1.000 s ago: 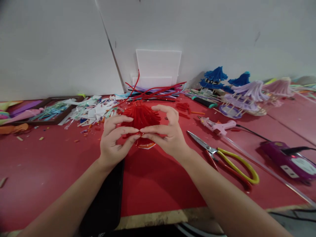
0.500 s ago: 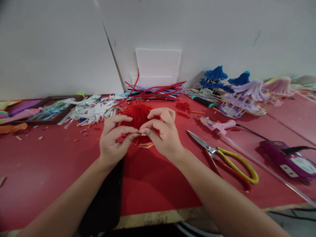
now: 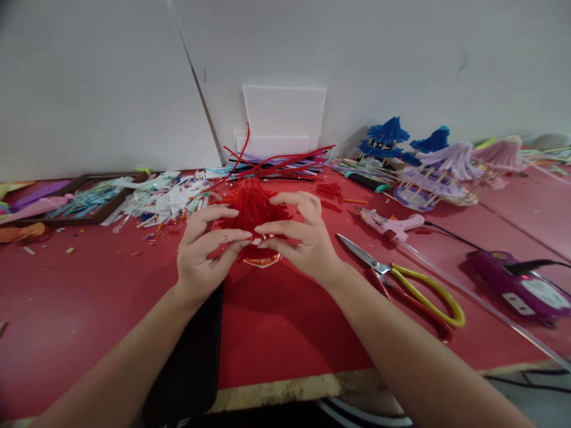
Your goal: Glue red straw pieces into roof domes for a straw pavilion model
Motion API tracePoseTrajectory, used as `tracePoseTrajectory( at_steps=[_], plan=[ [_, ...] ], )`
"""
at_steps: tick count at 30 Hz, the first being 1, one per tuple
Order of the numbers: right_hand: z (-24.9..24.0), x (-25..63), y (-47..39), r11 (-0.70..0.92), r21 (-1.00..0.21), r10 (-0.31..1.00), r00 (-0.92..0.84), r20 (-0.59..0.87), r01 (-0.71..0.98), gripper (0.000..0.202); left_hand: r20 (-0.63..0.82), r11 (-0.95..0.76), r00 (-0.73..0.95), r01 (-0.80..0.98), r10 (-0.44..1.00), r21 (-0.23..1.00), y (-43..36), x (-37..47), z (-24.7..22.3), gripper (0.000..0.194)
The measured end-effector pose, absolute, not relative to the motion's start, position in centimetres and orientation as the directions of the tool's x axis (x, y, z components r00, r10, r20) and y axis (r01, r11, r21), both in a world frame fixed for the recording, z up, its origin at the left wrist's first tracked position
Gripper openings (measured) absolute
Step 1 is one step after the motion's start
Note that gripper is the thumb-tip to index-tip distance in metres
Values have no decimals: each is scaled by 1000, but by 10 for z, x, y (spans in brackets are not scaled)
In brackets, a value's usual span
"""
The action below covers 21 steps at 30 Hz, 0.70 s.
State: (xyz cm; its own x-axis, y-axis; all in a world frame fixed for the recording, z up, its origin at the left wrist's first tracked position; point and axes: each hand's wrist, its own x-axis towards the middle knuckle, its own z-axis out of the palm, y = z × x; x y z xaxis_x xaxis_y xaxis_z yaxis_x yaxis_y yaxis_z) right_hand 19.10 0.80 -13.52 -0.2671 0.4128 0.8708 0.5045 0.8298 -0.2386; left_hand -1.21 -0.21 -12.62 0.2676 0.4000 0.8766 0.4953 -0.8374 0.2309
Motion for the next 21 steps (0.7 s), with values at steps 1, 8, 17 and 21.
tracePoseTrajectory(
  at_steps=[1,8,17,21],
  plan=[
    [-135,191,9,835,-234,406,-271,873,498,16,876,-836,265,496,402,234,-2,-12,-126,11],
    [-135,193,11,837,-278,425,-241,872,472,16,866,-818,255,515,430,254,-6,-11,-125,8],
    [-133,183,3,800,-375,496,-166,852,468,7,881,-802,259,564,397,195,-4,-8,-126,13],
    [-131,178,0,755,-418,546,-132,827,505,10,885,-805,234,551,402,220,-3,-7,-128,12]
  ],
)
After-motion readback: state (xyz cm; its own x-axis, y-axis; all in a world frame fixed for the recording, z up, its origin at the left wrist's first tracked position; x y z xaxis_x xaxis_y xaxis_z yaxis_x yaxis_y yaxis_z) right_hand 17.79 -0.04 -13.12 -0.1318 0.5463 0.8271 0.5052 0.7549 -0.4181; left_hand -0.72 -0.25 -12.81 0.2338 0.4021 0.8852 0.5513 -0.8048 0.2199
